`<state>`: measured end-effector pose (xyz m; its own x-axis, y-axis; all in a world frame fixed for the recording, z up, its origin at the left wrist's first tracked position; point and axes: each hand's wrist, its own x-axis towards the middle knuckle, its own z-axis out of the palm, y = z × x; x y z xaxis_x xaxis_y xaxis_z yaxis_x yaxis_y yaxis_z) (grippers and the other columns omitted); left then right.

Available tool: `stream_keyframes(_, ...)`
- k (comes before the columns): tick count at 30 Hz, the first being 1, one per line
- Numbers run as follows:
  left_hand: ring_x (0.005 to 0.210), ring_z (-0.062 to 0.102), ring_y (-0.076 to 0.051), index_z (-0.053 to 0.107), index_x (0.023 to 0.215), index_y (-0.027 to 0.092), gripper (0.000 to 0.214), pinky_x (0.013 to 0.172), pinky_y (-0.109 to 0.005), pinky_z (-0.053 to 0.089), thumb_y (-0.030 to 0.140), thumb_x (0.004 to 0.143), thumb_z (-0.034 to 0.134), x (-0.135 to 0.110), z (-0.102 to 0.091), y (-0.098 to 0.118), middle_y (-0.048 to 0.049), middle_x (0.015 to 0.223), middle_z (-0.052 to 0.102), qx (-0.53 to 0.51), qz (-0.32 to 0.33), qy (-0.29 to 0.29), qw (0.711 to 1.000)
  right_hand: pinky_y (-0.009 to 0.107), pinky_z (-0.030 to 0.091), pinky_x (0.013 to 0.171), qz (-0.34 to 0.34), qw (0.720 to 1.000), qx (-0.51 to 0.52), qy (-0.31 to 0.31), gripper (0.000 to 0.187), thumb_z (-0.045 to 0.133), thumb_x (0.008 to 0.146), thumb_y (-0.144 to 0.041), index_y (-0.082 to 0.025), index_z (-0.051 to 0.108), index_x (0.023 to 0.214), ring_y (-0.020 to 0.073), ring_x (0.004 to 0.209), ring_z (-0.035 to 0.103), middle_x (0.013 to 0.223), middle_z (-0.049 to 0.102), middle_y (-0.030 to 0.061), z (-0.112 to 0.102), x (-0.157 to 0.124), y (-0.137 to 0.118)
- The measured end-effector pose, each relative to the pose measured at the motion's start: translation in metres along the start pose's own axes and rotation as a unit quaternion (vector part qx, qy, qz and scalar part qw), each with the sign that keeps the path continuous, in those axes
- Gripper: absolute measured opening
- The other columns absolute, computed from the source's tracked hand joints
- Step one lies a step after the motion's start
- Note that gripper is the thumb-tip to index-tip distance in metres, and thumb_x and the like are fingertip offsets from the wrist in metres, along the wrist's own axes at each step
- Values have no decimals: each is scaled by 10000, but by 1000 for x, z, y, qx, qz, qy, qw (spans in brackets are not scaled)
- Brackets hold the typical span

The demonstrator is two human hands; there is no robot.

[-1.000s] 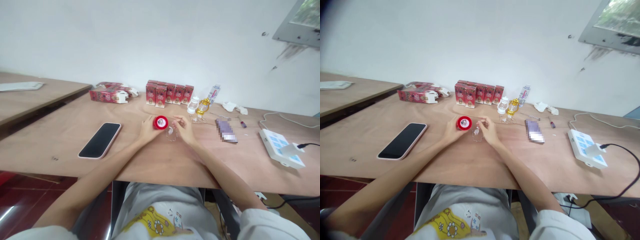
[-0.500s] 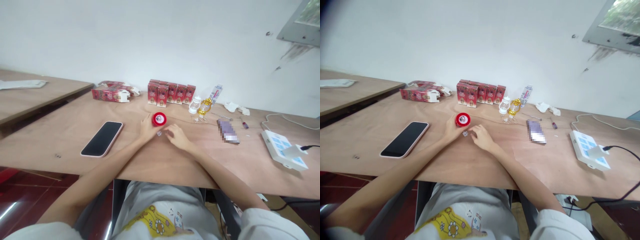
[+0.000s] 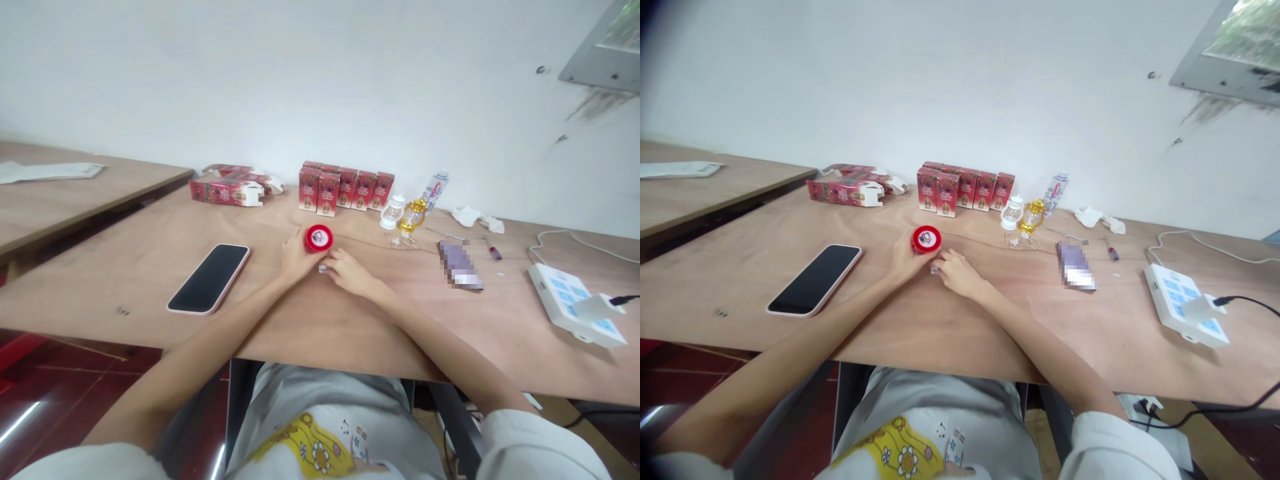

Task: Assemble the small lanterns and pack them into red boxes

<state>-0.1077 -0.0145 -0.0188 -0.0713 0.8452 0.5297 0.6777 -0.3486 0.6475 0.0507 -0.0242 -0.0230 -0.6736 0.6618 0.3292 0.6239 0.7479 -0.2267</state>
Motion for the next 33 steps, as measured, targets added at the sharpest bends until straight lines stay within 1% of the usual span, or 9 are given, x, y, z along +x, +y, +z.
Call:
stream_keyframes(5, 969, 621, -265, 550, 966, 202, 370, 829, -395, 474, 359, 679, 723, 1, -2, 1, -61, 1009, 655, -2, -3, -4, 1000, 258, 495, 677, 100, 975, 186, 75, 79, 644, 767, -145, -160, 697, 823, 112, 665, 596, 818, 630, 39, -4, -13, 4)
stream_keyframes(9, 972, 622, -264, 544, 964, 203, 367, 840, -400, 472, 353, 682, 723, 1, -2, 0, -66, 1011, 653, 2, 2, -5, 1000, 253, 498, 574, 203, 907, 336, 152, 108, 662, 716, -253, -189, 696, 796, 112, 554, 601, 677, 656, -2, -3, -22, 6)
stream_keyframes(12, 972, 622, -266, 539, 959, 199, 369, 842, -401, 469, 351, 680, 725, 1, -2, 1, -67, 1003, 653, 0, 4, -9, 1000, 283, 526, 622, 257, 845, 420, 208, 128, 647, 691, -283, -193, 697, 767, 136, 574, 645, 663, 692, 5, -4, -22, 6)
stream_keyframes(16, 968, 621, -274, 537, 959, 198, 370, 828, -393, 460, 354, 682, 726, 0, -3, 3, -69, 997, 651, 11, 3, -21, 1000, 330, 552, 739, 283, 775, 503, 258, 132, 697, 618, -287, -191, 703, 708, 171, 678, 695, 732, 729, 28, -7, -20, 2)
stream_keyframes(19, 997, 610, -287, 540, 984, 207, 370, 834, -398, 437, 364, 698, 714, -2, -3, 5, -67, 1020, 648, 35, 19, -33, 999, 366, 552, 818, 274, 746, 543, 273, 170, 722, 611, -299, -201, 720, 750, 196, 762, 712, 798, 749, 37, -10, -20, -3)
stream_keyframes(21, 1015, 601, -290, 544, 988, 215, 360, 837, -397, 421, 373, 708, 704, -3, -3, 5, -63, 1036, 647, 52, 31, -42, 997, 390, 544, 862, 253, 748, 545, 281, 199, 722, 630, -304, -209, 728, 805, 211, 828, 713, 849, 755, 40, -12, -21, -6)
stream_keyframes(24, 1017, 596, -285, 545, 983, 218, 347, 828, -384, 406, 384, 716, 693, -3, -2, 4, -60, 1050, 647, 63, 37, -52, 996, 403, 524, 921, 204, 770, 524, 301, 235, 701, 682, -305, -220, 724, 900, 221, 952, 693, 972, 745, 45, -13, -22, -9)
stream_keyframes(27, 1014, 592, -283, 552, 998, 219, 353, 821, -377, 388, 393, 722, 686, -4, -1, 4, -64, 1063, 644, 74, 42, -56, 995, 388, 523, 935, 163, 811, 461, 321, 195, 653, 755, -293, -240, 721, 930, 208, 1025, 666, 1071, 717, 39, -14, -24, -12)
stream_keyframes(33, 1044, 567, -280, 561, 1075, 227, 412, 827, -367, 358, 409, 726, 683, -10, 1, 10, -78, 1085, 630, 112, 98, -92, 985, 373, 520, 958, 94, 886, 304, 339, 195, 575, 848, -235, -277, 733, 955, 189, 1005, 672, 1039, 728, 7, -16, -29, -25)
